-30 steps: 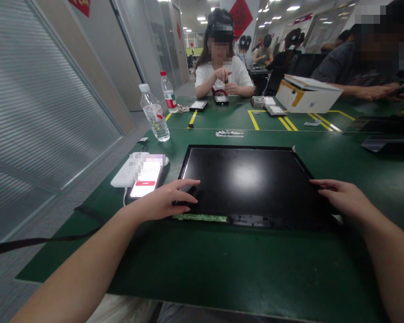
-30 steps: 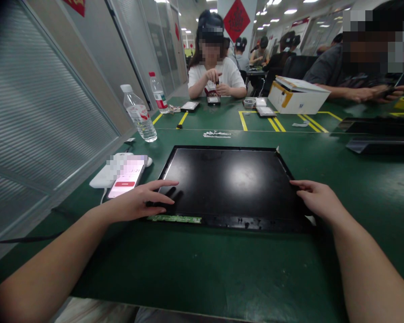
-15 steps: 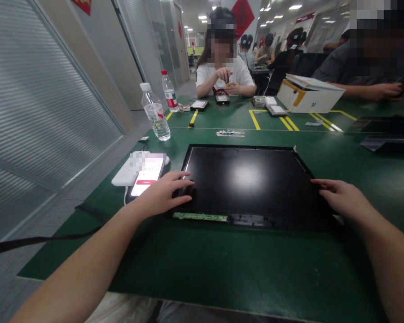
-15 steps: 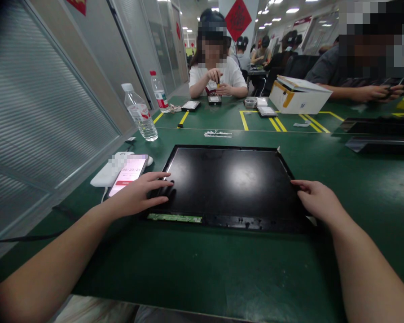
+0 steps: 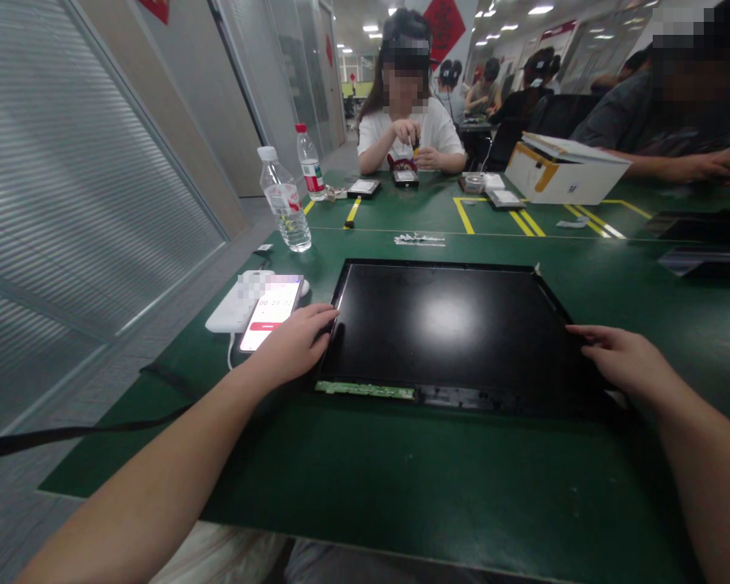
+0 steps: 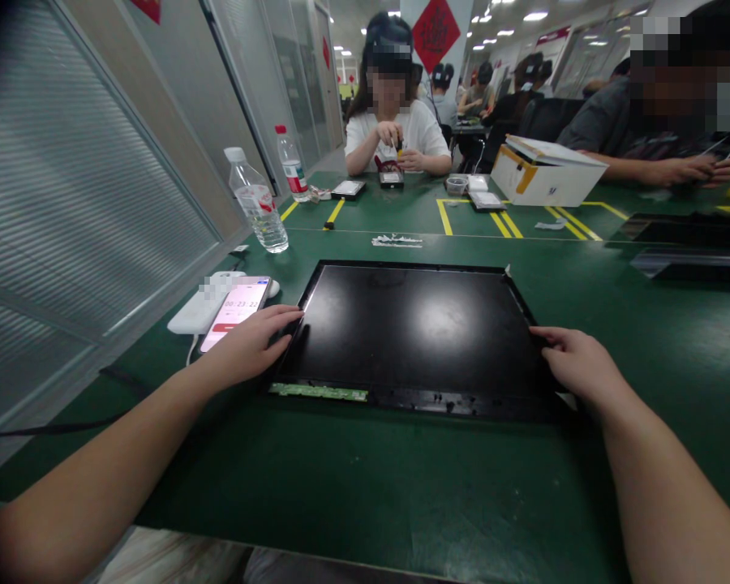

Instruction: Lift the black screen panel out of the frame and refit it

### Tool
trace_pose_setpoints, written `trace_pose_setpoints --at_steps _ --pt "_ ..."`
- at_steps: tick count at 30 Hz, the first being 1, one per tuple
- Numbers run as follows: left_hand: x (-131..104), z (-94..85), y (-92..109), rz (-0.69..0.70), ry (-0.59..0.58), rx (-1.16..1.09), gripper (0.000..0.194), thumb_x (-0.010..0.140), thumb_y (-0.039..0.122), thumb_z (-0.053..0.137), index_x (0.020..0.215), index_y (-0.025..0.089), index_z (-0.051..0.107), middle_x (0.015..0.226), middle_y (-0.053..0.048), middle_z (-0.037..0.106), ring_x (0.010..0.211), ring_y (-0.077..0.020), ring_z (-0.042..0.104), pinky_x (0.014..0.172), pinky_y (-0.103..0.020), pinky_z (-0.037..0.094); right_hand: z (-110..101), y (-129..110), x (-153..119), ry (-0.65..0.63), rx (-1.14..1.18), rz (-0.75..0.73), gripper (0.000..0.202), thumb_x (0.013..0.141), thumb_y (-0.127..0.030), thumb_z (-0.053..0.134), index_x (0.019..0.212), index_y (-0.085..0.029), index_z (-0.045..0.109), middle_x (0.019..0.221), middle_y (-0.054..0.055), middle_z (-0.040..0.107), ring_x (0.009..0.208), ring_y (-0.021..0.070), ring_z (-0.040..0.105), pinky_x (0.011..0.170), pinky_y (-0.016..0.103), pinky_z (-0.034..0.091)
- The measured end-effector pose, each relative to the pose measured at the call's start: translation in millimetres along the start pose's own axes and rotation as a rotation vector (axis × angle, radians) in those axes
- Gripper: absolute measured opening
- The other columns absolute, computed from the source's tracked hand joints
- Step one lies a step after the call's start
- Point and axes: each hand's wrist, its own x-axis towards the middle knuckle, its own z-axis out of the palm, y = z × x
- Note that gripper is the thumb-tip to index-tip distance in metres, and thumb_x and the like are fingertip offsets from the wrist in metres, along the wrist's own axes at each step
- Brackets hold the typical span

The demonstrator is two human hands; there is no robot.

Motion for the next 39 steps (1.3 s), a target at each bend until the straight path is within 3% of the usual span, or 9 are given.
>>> trace_pose_setpoints --at_steps 9,21,29,39 --pt "0.6 7.6 -3.0 -0.028 0.013 -0.012 0.059 0.093 0.023 0.046 0.147 0.004 0.061 0.155 -0.023 0.059 0.144 -0.0366 0.057 0.123 -0.056 0.045 3.1 -0.9 -3.3 0.059 0.185 0.101 0.052 0.074 -0.013 0.058 0.12 -0.017 0.083 0.103 0.008 0.079 0.071 0.0174 0.063 0.062 0.028 0.045" --pt "0.6 8.8 -0.1 -0.037 0.002 0.017 0.06 0.093 0.019 0.044 0.148 0.009 0.062 0.159 -0.019 0.058 0.146 -0.0357 0.056 0.122 -0.058 0.046 1.3 1.5 -1.8 0.063 0.244 0.095 0.054 0.065 -0.016 0.06 0.113 -0.018 0.084 0.088 0.007 0.077 0.066 0.0176 0.059 0.058 0.028 0.044" --pt "-0.7 9.0 -1.4 -0.039 0.011 0.001 0.058 0.092 0.021 0.046 0.147 0.014 0.064 0.159 -0.017 0.058 0.147 -0.0354 0.056 0.123 -0.058 0.046 -0.1 -2.4 -4.5 0.069 0.277 0.099 0.054 0.061 -0.017 0.06 0.109 -0.019 0.084 0.089 0.007 0.077 0.066 0.0188 0.06 0.056 0.029 0.043" --pt "-0.4 8.3 0.0 -0.037 -0.002 0.013 0.057 0.094 0.022 0.045 0.146 0.011 0.065 0.159 -0.019 0.058 0.147 -0.0358 0.055 0.122 -0.058 0.045 -0.6 -4.1 -4.4 0.048 0.314 0.126 0.052 0.065 -0.014 0.06 0.112 -0.017 0.084 0.091 0.007 0.078 0.07 0.018 0.061 0.061 0.027 0.045"
